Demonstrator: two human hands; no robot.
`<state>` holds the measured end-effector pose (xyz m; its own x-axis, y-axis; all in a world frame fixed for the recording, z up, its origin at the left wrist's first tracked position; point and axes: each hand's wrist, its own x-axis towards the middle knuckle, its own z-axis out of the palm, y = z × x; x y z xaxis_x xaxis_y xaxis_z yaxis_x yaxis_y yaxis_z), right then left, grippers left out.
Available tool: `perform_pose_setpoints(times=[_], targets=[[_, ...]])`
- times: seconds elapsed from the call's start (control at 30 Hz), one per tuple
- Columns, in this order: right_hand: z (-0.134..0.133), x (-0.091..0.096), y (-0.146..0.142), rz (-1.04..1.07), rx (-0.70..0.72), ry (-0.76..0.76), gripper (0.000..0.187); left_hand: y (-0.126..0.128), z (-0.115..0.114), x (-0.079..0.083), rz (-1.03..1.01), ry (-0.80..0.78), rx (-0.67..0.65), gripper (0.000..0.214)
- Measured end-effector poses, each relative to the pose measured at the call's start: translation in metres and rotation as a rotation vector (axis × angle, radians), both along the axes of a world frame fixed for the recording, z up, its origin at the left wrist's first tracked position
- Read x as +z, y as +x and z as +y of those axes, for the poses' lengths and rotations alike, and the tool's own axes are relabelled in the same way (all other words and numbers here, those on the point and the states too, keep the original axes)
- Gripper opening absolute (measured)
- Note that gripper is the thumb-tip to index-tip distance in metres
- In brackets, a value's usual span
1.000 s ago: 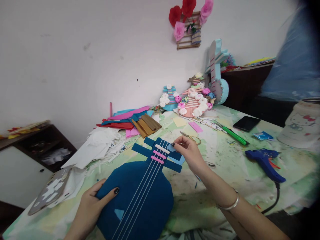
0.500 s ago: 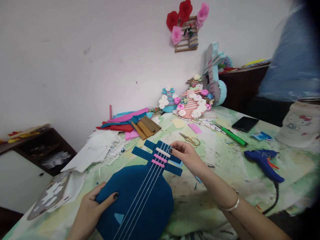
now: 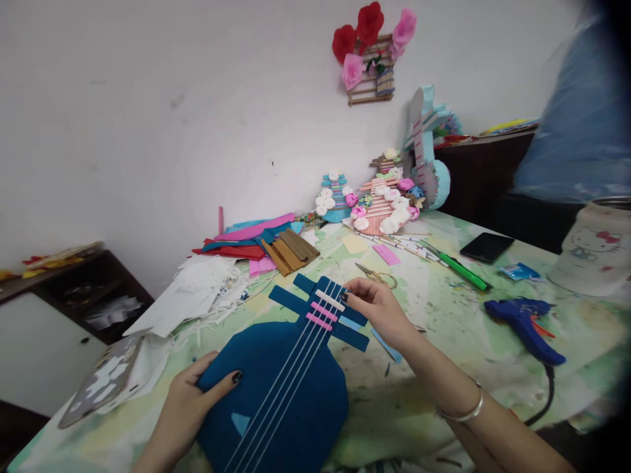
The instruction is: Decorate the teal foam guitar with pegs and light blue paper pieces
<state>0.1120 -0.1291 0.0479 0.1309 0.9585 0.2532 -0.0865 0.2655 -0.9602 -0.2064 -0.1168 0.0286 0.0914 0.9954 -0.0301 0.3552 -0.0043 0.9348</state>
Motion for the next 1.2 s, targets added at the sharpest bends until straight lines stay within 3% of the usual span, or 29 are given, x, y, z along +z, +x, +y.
perform_pose_setpoints(times=[0.27,0.53,0.63,0.77,0.83,0.9,1.0,1.1,1.2], targets=[[0.001,-0.010,0.003,0.072,-0.059,-0.080,0.015,0.007,0.007,0.007,0.014,-0.086,-0.089,0.045],[-0.025,-0.043,0.043,-0.034,0.007,-0.239,0.029,0.032,0.006,-0.002,0.021,-0.194,-0.305,0.040],[-0.043,-0.054,0.067,-0.306,-0.243,-0.191,0.030,0.046,0.001,-0.005,0.047,-0.185,-0.397,0.033],[-0.080,-0.064,0.115,-0.873,-0.946,-0.019,0.032,0.054,-0.009,-0.009,0.275,-0.009,-0.479,0.022],[-0.101,-0.069,0.138,-1.053,-1.212,-0.114,0.037,0.054,-0.014,-0.012,0.356,0.076,-0.523,0.018],[-0.119,-0.075,0.155,-1.106,-1.407,-0.321,0.050,0.052,-0.019,-0.017,0.403,0.141,-0.536,0.017],[-0.133,-0.086,0.170,-1.080,-1.457,-0.502,0.064,0.047,-0.022,-0.022,0.474,0.207,-0.534,0.017],[-0.133,-0.094,0.177,-1.050,-1.353,-0.448,0.058,0.042,-0.021,-0.021,0.548,0.287,-0.502,0.020],[-0.130,-0.094,0.182,-1.023,-1.315,-0.438,0.051,0.041,-0.018,-0.011,0.603,0.386,-0.385,0.028]])
